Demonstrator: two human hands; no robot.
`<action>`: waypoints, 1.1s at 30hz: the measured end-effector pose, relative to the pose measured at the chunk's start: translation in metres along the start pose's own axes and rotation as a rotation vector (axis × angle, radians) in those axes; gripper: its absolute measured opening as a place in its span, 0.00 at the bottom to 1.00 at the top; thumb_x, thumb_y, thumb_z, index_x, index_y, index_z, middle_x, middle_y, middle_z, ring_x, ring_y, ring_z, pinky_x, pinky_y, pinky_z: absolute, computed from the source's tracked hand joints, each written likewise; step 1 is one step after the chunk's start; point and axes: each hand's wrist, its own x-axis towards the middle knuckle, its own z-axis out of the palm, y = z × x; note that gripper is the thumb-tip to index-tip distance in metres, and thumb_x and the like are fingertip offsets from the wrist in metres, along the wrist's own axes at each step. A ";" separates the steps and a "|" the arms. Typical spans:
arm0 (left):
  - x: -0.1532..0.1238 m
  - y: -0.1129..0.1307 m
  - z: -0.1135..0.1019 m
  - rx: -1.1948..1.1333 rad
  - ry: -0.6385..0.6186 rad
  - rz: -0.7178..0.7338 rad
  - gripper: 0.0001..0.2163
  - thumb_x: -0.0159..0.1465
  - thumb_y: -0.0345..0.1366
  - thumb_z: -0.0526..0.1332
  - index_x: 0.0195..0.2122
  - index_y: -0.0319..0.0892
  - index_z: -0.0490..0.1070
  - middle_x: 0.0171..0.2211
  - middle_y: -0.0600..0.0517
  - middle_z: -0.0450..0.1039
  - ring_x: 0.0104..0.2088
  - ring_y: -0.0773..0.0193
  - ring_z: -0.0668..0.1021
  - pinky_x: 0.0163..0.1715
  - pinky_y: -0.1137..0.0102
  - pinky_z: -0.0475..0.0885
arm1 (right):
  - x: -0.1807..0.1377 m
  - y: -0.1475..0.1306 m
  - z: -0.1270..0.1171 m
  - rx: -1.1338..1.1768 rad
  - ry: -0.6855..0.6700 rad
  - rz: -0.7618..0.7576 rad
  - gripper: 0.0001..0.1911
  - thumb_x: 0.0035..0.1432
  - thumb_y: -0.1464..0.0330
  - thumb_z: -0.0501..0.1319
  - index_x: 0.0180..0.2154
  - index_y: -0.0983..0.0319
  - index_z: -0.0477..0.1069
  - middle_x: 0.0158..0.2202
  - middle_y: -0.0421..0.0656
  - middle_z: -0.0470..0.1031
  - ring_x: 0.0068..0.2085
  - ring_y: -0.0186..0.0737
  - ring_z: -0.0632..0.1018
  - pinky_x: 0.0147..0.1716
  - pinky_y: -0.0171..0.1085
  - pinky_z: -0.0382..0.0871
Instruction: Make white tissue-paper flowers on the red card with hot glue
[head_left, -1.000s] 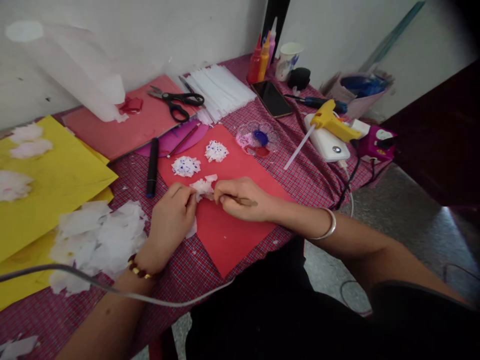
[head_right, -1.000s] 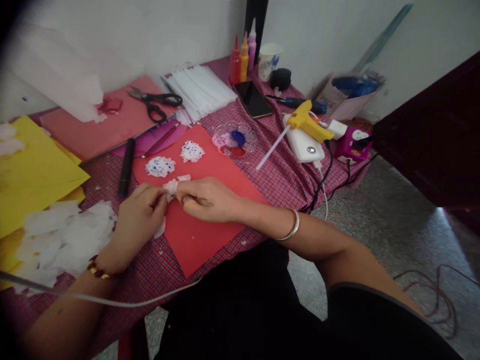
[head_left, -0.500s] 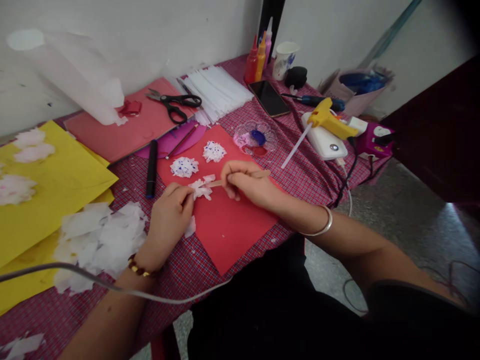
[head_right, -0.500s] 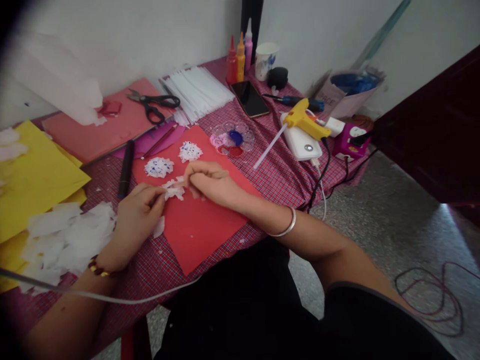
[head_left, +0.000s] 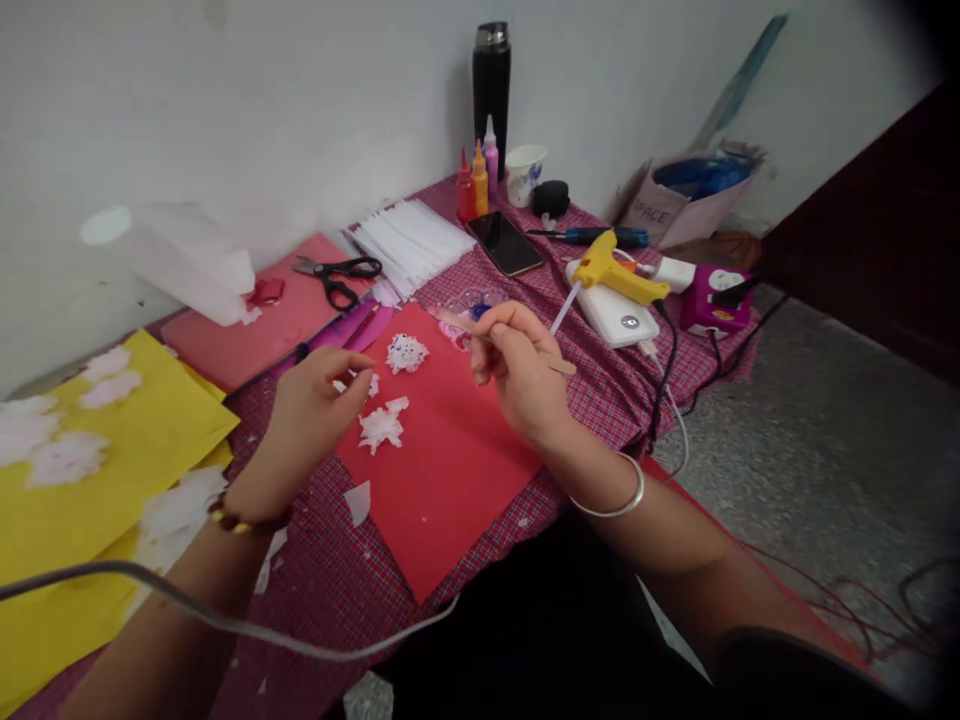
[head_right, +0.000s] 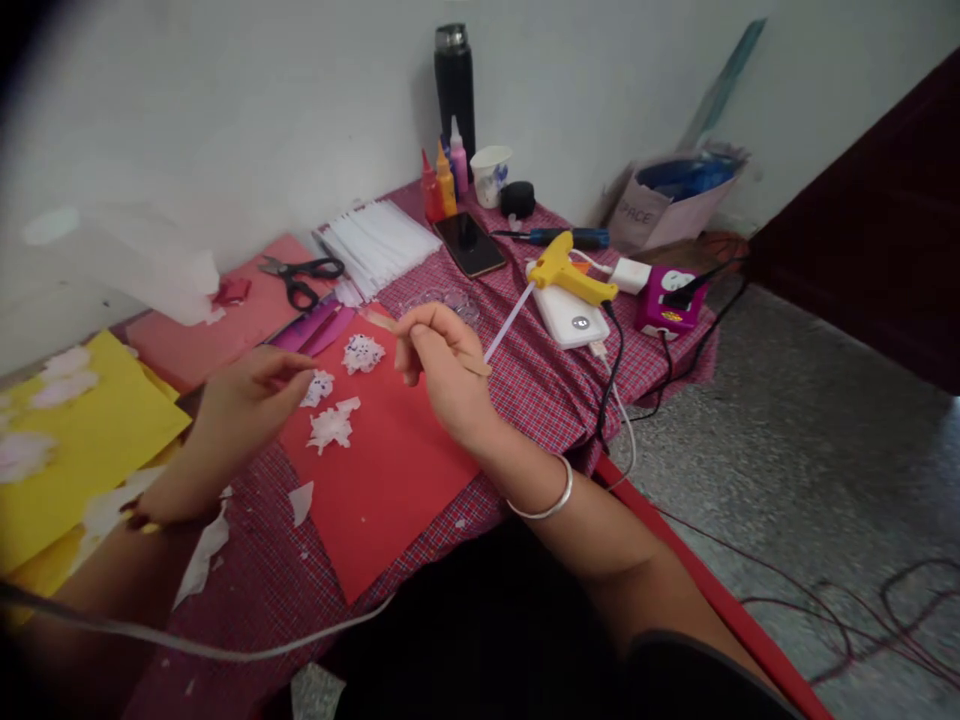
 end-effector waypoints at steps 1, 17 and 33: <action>0.010 0.004 0.002 0.016 -0.005 0.010 0.08 0.62 0.38 0.59 0.34 0.44 0.77 0.33 0.51 0.78 0.33 0.60 0.77 0.36 0.65 0.69 | 0.000 -0.001 -0.001 0.005 0.003 0.002 0.05 0.61 0.68 0.55 0.33 0.59 0.67 0.20 0.33 0.67 0.20 0.28 0.66 0.19 0.29 0.59; -0.013 -0.004 0.024 0.198 -0.347 0.171 0.13 0.61 0.38 0.60 0.46 0.41 0.71 0.44 0.42 0.76 0.46 0.50 0.78 0.49 0.55 0.73 | -0.008 -0.009 0.000 0.035 -0.134 0.090 0.06 0.64 0.68 0.54 0.34 0.60 0.67 0.21 0.34 0.67 0.21 0.28 0.66 0.20 0.29 0.60; -0.061 -0.001 -0.014 -0.153 0.314 -0.268 0.05 0.63 0.37 0.64 0.38 0.43 0.76 0.34 0.55 0.74 0.34 0.65 0.75 0.38 0.63 0.73 | -0.020 -0.002 0.007 -0.274 -0.699 0.319 0.08 0.54 0.76 0.52 0.29 0.62 0.68 0.21 0.34 0.65 0.23 0.29 0.65 0.22 0.31 0.56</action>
